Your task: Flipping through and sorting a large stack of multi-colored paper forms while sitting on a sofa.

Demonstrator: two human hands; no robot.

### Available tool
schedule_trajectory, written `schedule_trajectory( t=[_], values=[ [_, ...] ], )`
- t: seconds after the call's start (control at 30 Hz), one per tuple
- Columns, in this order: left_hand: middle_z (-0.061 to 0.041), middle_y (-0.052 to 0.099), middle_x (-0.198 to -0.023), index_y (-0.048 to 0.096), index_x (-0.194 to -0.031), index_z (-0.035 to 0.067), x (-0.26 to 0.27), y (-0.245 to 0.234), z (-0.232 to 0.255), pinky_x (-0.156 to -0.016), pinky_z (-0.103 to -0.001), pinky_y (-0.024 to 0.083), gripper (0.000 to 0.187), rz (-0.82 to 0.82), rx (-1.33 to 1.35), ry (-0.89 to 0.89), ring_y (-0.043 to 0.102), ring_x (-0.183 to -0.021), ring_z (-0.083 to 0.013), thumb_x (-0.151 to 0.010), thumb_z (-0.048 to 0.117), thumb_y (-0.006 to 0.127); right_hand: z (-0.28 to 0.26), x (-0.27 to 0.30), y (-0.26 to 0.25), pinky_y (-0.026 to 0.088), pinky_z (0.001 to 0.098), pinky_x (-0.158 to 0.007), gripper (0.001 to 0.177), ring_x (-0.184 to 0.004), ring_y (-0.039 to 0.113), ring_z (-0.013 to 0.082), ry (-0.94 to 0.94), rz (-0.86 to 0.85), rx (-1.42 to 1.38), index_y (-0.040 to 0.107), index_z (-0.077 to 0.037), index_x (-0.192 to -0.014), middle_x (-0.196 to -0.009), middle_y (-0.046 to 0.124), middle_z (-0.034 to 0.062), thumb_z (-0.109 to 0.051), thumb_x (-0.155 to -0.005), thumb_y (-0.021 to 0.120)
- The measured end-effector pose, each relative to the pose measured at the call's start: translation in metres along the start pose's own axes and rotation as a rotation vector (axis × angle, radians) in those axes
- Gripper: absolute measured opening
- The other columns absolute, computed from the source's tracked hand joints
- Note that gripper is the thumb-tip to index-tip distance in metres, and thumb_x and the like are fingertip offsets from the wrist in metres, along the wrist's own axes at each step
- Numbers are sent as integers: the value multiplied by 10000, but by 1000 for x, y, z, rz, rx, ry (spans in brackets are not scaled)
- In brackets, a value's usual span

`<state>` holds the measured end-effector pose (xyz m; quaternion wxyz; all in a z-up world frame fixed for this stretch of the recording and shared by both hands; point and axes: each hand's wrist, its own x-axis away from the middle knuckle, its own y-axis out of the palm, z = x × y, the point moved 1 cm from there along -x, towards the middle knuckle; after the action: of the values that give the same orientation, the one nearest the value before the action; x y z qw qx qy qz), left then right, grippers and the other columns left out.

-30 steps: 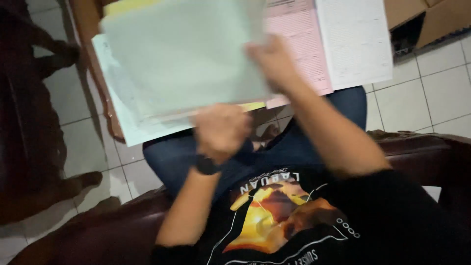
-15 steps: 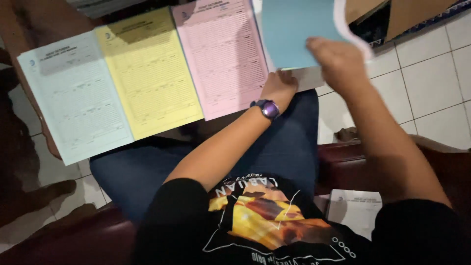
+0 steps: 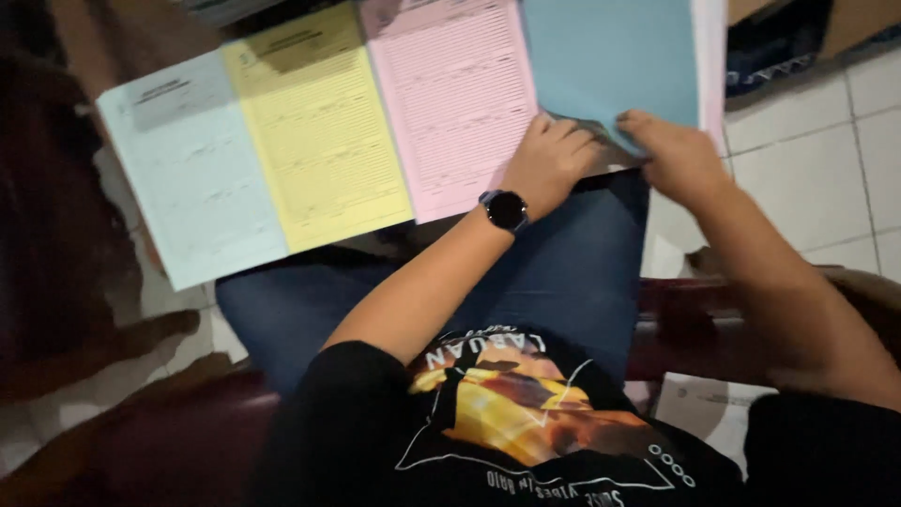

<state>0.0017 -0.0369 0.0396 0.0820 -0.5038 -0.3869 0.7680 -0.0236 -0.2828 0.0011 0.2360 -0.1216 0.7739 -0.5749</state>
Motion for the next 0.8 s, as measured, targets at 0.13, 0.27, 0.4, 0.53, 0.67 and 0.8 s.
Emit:
schedule_trajectory(
  t=[0.13,0.27,0.4,0.53,0.67,0.8],
  values=[
    [-81,644,-1024,648,-958,113,33,-53,-38,-866,-443,453,149,0,58,-116,595,-1049,-303,-974,258,678,35,-8,3,610,442,-906,578,-1055,761,308,71,129,134,737,-189,-1450,-1170,798,66,-19,-902,664],
    [-93,617,-1016,682,-1004,94,116,-90,-68,-745,-460,504,409,-507,-115,-391,630,-895,-334,-787,405,834,-63,-58,-28,601,362,-861,516,-1036,776,238,-70,273,132,739,-196,-1432,-1161,806,29,-37,-945,688],
    [-51,633,-1076,746,-1029,147,142,-104,-63,-765,-436,495,378,-627,-248,-405,671,-946,-307,-746,363,874,-168,-110,-2,592,297,-718,425,-896,773,184,-201,158,254,684,-187,-1307,-1094,788,-5,-37,-915,612],
    [-43,744,-877,787,-885,210,152,-96,-68,-898,-481,433,182,-682,-187,-506,689,-1051,-323,-853,388,765,-178,-98,40,595,391,-687,408,-833,766,255,-187,-22,239,658,-168,-1261,-1087,785,46,-38,-876,625],
    [-6,689,-649,723,-699,226,129,-130,-52,-840,-437,392,96,-302,-220,-258,677,-765,-252,-785,234,766,-184,-83,49,573,416,-929,471,-1155,691,335,-232,-36,91,612,-58,-1365,-1331,680,175,-155,-913,705],
    [-8,562,-803,616,-856,176,138,-108,-63,-823,-430,418,110,61,-181,-86,568,-851,-245,-930,245,659,-189,-83,45,576,546,-820,492,-968,722,434,-115,-50,54,589,-47,-1394,-1133,731,211,-22,-903,620]
  ],
)
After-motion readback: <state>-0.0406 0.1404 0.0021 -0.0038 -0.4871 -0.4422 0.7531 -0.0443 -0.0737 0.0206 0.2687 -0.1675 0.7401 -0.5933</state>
